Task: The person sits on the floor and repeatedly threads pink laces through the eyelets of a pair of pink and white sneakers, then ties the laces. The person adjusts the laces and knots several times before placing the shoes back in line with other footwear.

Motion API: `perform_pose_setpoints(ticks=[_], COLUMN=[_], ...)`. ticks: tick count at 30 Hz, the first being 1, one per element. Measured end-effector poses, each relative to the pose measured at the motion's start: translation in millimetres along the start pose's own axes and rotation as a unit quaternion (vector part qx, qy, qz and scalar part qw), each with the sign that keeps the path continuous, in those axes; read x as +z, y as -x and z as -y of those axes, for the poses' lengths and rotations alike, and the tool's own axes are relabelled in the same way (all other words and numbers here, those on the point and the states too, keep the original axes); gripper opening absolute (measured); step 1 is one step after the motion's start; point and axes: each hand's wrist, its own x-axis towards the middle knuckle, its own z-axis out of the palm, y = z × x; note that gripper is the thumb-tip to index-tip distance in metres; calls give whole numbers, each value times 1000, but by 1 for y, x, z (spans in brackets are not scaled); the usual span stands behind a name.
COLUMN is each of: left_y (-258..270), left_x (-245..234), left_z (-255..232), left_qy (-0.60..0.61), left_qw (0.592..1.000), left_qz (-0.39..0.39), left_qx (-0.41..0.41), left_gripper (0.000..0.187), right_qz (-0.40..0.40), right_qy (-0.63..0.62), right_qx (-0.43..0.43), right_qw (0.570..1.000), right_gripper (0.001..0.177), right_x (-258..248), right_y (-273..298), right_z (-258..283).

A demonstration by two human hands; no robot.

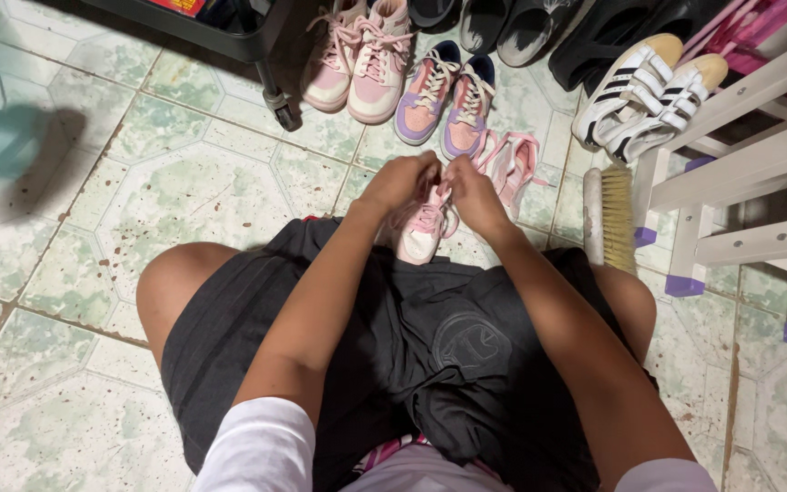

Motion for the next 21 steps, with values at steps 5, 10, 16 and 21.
perform_pose_setpoints(ticks=[5,10,16,21], left_y=[1,5,3,-7], left_x=[-9,-13,-8,5], left_z=[-6,-16,-27,-7], left_qy=[42,88,59,94], left_qw=[994,995,977,967], left_qz=[-62,-30,-120,-149], left_qx=[76,46,168,185], left_gripper=[11,14,11,10], right_qz=[13,47,46,11], right_qy=[-228,-255,-240,-241], right_qx=[112,90,94,82], right_qw=[967,962,965,967], right_gripper=[7,20,25,16], right_x=[3,-9,-16,-19], right_y=[-19,-20,-21,-27], right_z=[-24,-13,6,15])
